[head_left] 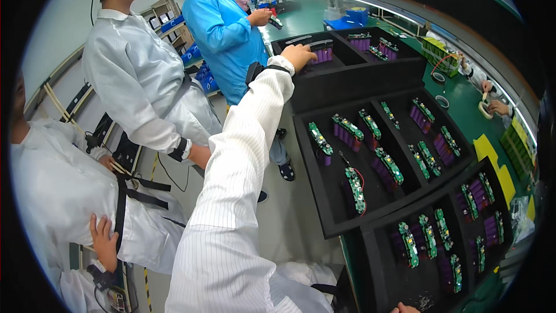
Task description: Assembling and inspecting battery packs with circuit boards using a handheld power tool.
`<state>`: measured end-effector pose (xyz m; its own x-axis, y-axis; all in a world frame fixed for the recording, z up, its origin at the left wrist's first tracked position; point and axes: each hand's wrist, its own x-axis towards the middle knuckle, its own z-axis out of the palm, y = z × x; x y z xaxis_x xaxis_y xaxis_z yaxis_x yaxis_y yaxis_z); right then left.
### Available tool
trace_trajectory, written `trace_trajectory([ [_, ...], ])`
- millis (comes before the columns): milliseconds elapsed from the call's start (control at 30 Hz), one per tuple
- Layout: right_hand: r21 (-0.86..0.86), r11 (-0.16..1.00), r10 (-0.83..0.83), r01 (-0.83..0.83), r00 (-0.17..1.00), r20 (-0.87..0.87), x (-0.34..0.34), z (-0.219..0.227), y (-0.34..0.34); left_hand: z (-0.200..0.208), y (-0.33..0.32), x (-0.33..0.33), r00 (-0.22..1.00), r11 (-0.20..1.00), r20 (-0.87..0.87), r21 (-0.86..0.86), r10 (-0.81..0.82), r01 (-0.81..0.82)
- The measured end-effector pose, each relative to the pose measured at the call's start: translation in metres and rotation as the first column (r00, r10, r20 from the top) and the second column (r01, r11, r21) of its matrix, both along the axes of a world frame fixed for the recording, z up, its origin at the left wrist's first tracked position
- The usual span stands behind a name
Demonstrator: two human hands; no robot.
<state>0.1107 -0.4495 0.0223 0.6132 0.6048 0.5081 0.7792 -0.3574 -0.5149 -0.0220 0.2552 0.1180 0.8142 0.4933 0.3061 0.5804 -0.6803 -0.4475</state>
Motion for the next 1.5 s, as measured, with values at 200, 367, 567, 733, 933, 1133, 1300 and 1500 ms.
trace_trajectory([
  [200, -0.011, 1.0, 0.025, -0.025, 0.999, -0.025, 0.005, -0.001, 0.003, 0.0, 0.017, 0.012, 0.991, 0.996, -0.124, -0.072, -0.059, 0.05],
  [367, 0.009, 0.999, 0.037, -0.036, 0.994, -0.1, 0.005, 0.001, 0.007, 0.002, 0.025, 0.018, 0.982, 0.993, -0.188, -0.12, -0.028, 0.005],
  [567, -0.004, 0.999, 0.047, -0.048, 0.985, -0.164, -0.001, 0.018, 0.01, 0.003, 0.02, 0.008, 0.966, 0.997, -0.252, 0.017, -0.064, 0.071],
  [733, 0.016, 0.996, 0.087, -0.085, 0.974, -0.207, -0.003, 0.015, 0.001, 0.02, -0.001, 0.001, 0.985, 0.999, -0.167, 0.014, 0.043, -0.041],
  [933, 0.051, 0.989, 0.145, -0.137, 0.972, -0.183, 0.002, 0.013, -0.003, 0.029, -0.013, -0.014, 0.997, 0.998, 0.082, 0.067, -0.017, 0.012],
  [1133, -0.012, 0.989, 0.142, -0.145, 0.982, -0.125, 0.01, 0.021, 0.002, 0.038, -0.015, -0.014, 0.949, 0.979, 0.31, 0.203, -0.065, 0.0],
  [1300, 0.024, 0.989, 0.148, -0.146, 0.972, -0.182, 0.001, 0.001, -0.002, 0.059, -0.061, -0.024, 0.856, 0.932, 0.426, 0.328, -0.292, 0.155],
  [1500, 0.038, 0.988, 0.157, -0.153, 0.977, -0.146, -0.002, -0.003, -0.012, 0.067, -0.175, -0.023, 0.651, 0.85, 0.549, 0.382, -0.525, 0.364],
])
